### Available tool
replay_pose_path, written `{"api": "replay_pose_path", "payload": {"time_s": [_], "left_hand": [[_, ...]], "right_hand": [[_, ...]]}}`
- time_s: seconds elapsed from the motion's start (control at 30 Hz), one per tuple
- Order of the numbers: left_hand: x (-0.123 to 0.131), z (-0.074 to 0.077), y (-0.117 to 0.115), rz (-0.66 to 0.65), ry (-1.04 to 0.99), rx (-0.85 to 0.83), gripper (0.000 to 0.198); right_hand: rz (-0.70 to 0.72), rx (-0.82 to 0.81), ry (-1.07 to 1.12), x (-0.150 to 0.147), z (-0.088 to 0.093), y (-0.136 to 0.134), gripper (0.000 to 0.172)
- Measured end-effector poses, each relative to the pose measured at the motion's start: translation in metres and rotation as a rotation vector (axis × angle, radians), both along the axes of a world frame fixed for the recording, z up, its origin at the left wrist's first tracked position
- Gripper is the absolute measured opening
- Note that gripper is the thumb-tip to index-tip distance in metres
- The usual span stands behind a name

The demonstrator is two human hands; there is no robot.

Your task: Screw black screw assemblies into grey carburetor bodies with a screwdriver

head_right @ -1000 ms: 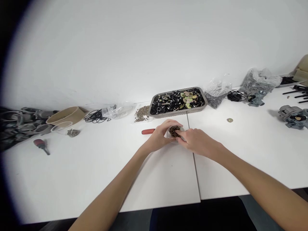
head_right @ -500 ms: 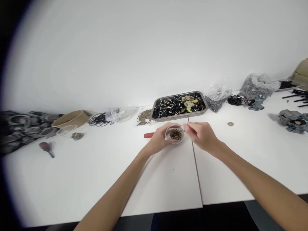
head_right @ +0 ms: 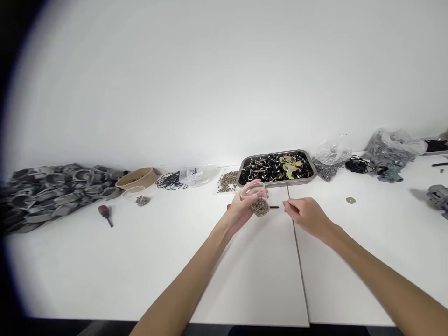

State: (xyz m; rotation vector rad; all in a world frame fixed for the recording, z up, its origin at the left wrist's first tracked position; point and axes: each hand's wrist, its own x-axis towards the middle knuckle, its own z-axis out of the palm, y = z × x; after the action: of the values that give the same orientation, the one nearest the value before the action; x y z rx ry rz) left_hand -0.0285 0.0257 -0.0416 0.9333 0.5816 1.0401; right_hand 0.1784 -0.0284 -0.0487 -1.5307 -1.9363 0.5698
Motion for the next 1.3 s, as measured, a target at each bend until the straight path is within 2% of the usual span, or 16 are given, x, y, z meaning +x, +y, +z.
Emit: {"api": "replay_pose_path", "payload": {"time_s": [0.2,0.47,0.63,0.8,1.1,1.3], "left_hand": [[-0.005,0.001,0.006,0.063,0.009,0.054,0.056],[-0.016,-0.003,0.019,0.16,0.026,0.077,0.06],[-0.038,-0.001,0.033,0.283,0.056,0.087,0.062],[-0.095,0.0,0.04,0.418,0.062,0.147,0.067],[-0.24,-0.001,0.02,0.743,0.295,0.142,0.068],[-0.301,-0.003,0.015,0.951,0.408,0.065,0.061]], "right_hand": [[0.041,-0.084,-0.018,-0.001,-0.007,0.003,0.05],[0.044,-0.18,0.009,0.001,-0.009,0.005,0.056],[0.061,-0.249,0.065,0.009,-0.013,0.009,0.058],[0.065,-0.25,0.034,0.013,-0.009,0.01,0.055],[0.093,-0.212,-0.037,0.013,-0.007,0.009,0.049],[0.096,-0.169,-0.049,0.013,-0.01,0.01,0.049]]}}
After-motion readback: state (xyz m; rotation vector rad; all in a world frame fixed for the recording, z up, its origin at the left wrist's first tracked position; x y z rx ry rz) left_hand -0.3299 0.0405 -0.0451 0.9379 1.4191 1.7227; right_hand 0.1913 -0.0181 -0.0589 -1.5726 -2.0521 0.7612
